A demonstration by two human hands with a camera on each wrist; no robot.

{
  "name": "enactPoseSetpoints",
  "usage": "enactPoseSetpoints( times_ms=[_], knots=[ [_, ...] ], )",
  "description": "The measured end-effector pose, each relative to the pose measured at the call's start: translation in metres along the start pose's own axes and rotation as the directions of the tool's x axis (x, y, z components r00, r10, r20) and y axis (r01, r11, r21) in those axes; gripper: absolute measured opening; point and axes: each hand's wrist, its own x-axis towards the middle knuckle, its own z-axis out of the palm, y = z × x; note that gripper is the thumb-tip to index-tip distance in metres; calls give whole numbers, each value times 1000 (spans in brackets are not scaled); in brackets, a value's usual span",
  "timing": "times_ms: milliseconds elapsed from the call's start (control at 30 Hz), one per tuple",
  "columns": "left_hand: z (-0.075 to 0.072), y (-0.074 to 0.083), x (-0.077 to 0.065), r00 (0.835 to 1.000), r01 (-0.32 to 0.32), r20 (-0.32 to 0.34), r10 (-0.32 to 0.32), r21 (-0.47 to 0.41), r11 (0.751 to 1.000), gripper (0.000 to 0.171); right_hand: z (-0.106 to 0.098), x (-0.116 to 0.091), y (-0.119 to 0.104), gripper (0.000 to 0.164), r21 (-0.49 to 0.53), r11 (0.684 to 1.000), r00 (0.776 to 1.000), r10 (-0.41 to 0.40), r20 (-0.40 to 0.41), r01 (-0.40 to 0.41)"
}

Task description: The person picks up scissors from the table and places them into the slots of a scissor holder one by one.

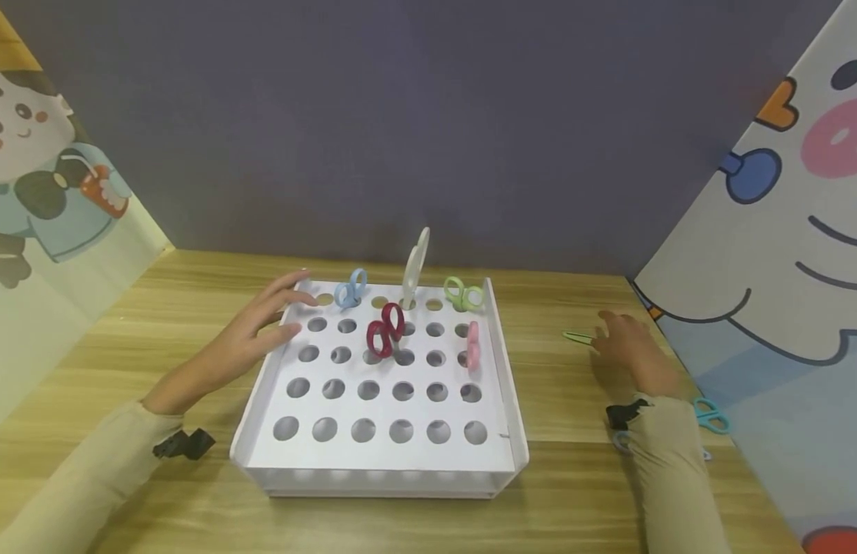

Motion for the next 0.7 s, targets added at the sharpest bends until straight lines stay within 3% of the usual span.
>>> enactPoseSetpoints(
  times_ms=[200,433,700],
  knots=[
    [0,1,0,1000,3,5,-3,1,1000,30,11,-2,7,58,50,999,997,-9,77,5],
    [0,0,0,1000,-4,-5,4,4,1000,31,16,0,12,53,23,999,999,-26,34,25],
    [0,0,0,1000,-6,-5,6,9,1000,30,12,-1,13,59,61,997,998,35,56,-38]
  ],
)
